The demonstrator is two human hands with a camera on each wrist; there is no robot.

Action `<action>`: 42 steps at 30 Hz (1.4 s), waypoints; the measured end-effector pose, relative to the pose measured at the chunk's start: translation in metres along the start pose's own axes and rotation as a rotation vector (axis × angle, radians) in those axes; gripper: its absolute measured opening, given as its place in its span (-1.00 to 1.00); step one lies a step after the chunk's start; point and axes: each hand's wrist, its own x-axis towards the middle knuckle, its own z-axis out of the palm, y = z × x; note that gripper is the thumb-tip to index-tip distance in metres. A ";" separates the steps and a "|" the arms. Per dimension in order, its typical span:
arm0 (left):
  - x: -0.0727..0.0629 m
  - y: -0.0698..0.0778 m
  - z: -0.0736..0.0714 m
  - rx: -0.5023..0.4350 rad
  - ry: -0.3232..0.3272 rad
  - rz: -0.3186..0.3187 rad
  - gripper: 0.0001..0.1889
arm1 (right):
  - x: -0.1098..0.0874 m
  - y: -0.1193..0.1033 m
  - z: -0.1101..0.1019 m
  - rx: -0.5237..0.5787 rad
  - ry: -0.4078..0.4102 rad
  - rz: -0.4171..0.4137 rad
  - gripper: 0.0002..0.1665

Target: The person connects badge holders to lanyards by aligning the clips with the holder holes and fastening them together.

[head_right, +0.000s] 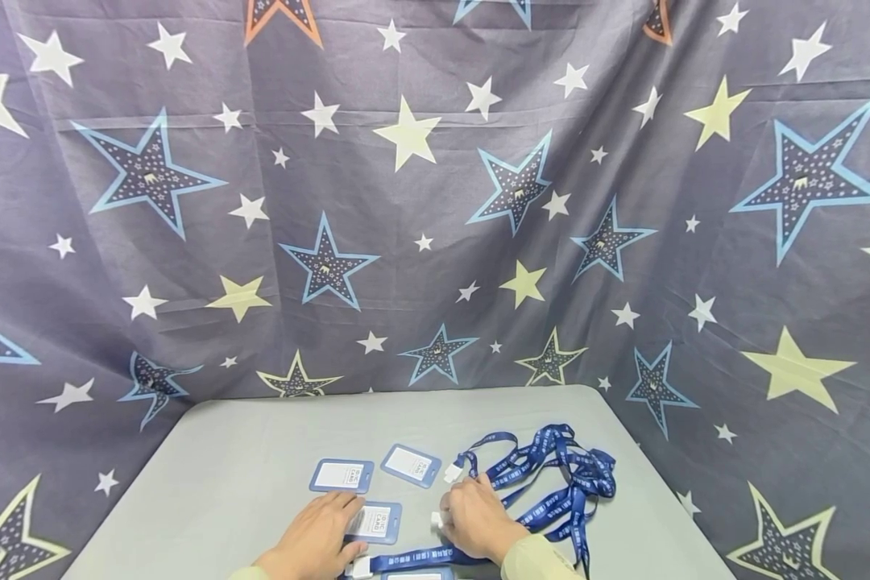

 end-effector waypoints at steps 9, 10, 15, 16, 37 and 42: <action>0.002 -0.001 0.001 -0.003 -0.030 -0.020 -0.31 | 0.001 0.000 0.004 -0.006 -0.011 0.003 -0.75; 0.002 0.000 0.001 -0.002 -0.031 -0.018 -0.31 | 0.001 0.000 0.004 -0.008 -0.013 0.003 -0.76; 0.004 0.000 0.001 0.013 -0.026 0.002 -0.31 | 0.003 -0.002 0.005 -0.013 -0.023 0.006 -0.77; 0.005 0.001 0.001 0.015 -0.025 0.004 -0.31 | 0.003 -0.002 0.005 -0.014 -0.023 0.006 -0.76; 0.012 -0.005 0.006 0.023 -0.077 -0.047 -0.27 | 0.003 -0.005 0.005 -0.017 -0.005 -0.004 -0.77; 0.012 -0.005 0.008 0.036 -0.083 -0.041 -0.27 | 0.004 -0.006 0.006 -0.016 -0.007 -0.001 -0.75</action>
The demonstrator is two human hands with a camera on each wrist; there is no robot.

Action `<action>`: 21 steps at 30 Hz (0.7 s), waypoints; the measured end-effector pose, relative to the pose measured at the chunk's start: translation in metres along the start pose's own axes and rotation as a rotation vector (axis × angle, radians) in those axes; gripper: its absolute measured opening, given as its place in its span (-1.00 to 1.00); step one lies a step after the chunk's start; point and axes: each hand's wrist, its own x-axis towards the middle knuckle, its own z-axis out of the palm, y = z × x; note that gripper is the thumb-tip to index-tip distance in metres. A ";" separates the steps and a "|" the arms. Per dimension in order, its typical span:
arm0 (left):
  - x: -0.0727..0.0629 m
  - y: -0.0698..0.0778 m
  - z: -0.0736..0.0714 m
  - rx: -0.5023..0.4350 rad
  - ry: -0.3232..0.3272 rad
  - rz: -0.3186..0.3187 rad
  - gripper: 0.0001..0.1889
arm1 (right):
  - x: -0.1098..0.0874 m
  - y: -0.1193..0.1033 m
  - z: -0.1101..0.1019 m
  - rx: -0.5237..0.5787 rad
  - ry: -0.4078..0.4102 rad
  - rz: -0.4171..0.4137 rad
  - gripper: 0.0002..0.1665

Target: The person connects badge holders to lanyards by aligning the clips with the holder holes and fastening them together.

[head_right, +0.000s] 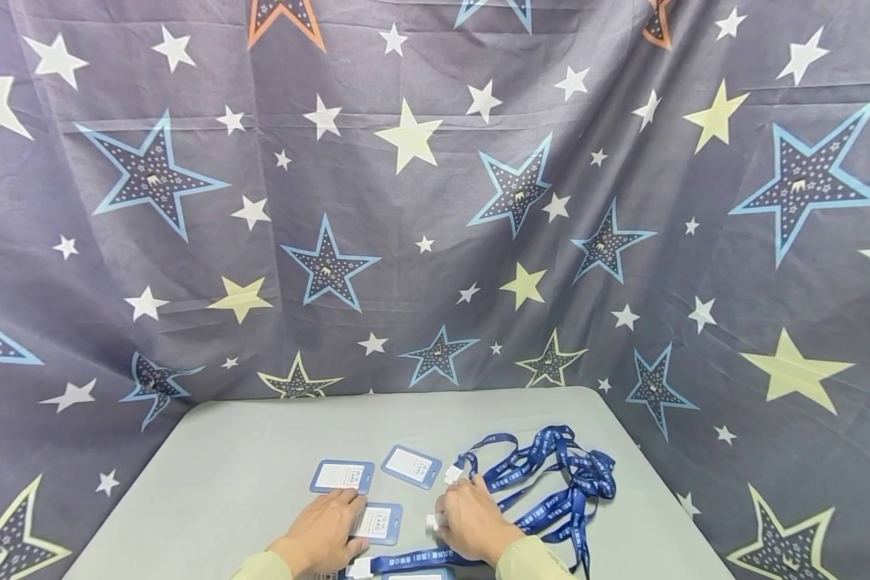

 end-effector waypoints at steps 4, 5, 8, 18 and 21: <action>0.001 0.000 0.001 0.006 -0.006 -0.006 -0.26 | 0.000 0.000 0.001 0.005 -0.009 0.004 -0.73; 0.001 0.000 0.002 0.005 -0.004 -0.007 -0.26 | 0.000 0.000 0.001 0.008 -0.011 0.005 -0.73; 0.001 -0.001 0.003 0.005 0.002 -0.009 -0.25 | 0.000 0.000 0.001 0.009 -0.011 0.005 -0.73; 0.004 -0.001 0.003 -0.003 0.003 -0.026 -0.24 | 0.001 0.001 0.003 0.010 -0.001 -0.005 -0.70; 0.004 0.000 0.003 -0.002 0.011 -0.023 -0.24 | 0.002 0.001 0.003 0.007 -0.001 -0.007 -0.69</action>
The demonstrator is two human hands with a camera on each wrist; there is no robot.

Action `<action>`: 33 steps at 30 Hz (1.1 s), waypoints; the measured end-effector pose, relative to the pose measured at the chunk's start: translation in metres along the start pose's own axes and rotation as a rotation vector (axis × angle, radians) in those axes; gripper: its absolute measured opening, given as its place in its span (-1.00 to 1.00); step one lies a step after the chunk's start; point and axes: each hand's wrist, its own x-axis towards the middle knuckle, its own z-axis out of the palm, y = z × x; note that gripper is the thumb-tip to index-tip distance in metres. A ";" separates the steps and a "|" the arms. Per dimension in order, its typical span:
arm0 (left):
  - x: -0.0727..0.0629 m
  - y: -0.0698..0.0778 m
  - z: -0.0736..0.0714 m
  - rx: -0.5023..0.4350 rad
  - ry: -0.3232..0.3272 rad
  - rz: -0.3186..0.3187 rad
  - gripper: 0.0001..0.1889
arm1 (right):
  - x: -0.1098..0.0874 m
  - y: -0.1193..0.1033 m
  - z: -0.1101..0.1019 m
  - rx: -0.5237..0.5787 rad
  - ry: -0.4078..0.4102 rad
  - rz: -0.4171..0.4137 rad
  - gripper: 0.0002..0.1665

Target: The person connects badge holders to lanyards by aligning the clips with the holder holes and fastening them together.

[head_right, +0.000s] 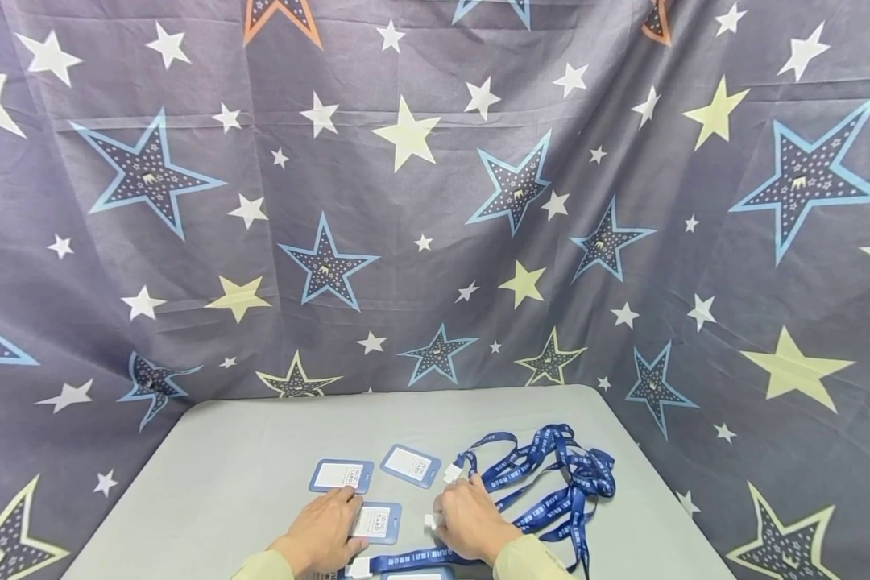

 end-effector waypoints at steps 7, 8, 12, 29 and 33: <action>-0.001 -0.001 0.003 0.016 0.017 0.003 -0.22 | 0.003 -0.002 0.000 -0.002 -0.010 0.009 -0.68; -0.001 -0.001 0.003 0.016 0.015 0.002 -0.23 | 0.003 -0.002 0.001 -0.001 -0.013 0.010 -0.69; 0.000 -0.001 0.001 0.017 0.006 0.004 -0.23 | 0.006 -0.003 0.003 -0.010 -0.025 0.013 -0.71; 0.000 0.001 0.002 0.038 0.018 0.017 -0.24 | 0.016 -0.013 0.007 -0.054 -0.039 0.004 -0.73; 0.001 0.001 0.001 0.040 0.005 0.013 -0.24 | 0.017 -0.015 0.008 -0.073 -0.036 0.004 -0.74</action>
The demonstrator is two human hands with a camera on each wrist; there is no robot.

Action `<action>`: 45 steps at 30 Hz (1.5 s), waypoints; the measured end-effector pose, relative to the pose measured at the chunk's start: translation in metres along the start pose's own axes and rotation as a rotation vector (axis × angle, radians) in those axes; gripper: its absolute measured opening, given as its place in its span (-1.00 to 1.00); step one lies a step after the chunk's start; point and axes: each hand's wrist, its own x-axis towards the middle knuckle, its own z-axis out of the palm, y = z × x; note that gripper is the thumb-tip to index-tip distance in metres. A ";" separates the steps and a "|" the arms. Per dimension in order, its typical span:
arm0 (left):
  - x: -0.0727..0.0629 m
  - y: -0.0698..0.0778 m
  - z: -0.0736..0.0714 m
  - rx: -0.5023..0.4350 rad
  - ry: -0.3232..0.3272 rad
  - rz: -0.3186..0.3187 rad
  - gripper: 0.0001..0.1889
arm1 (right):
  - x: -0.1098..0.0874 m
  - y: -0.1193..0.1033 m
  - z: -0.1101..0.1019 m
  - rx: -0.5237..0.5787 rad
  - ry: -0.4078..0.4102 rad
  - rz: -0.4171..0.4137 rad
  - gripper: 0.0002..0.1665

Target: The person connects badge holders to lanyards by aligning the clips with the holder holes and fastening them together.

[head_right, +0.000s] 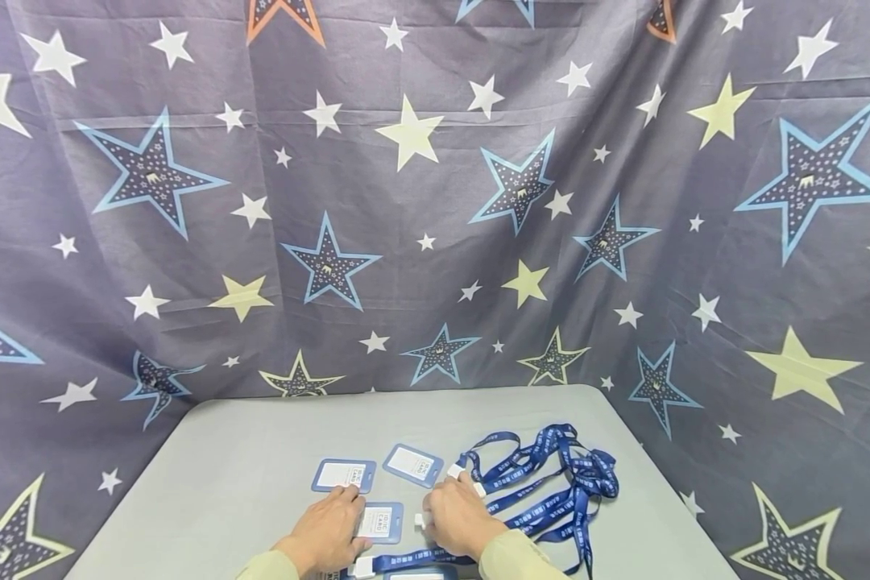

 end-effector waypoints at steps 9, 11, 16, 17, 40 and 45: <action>0.000 0.001 -0.001 -0.001 -0.008 -0.006 -0.27 | 0.002 -0.004 0.004 -0.014 -0.009 0.000 -0.74; 0.000 0.000 0.000 0.006 -0.002 -0.001 -0.26 | 0.003 -0.004 0.005 -0.018 -0.006 0.000 -0.74; 0.000 0.000 0.000 0.007 -0.005 -0.003 -0.27 | 0.003 -0.005 0.007 -0.024 -0.004 -0.002 -0.75; 0.000 0.000 -0.001 0.005 -0.010 -0.007 -0.27 | 0.003 -0.005 0.007 -0.023 -0.004 0.000 -0.76; 0.000 0.001 0.002 0.027 0.008 -0.003 -0.30 | 0.010 -0.011 0.010 -0.013 -0.012 0.019 -0.84; 0.000 0.002 0.001 0.035 0.003 0.001 -0.30 | 0.011 -0.010 0.014 -0.021 0.005 0.014 -0.80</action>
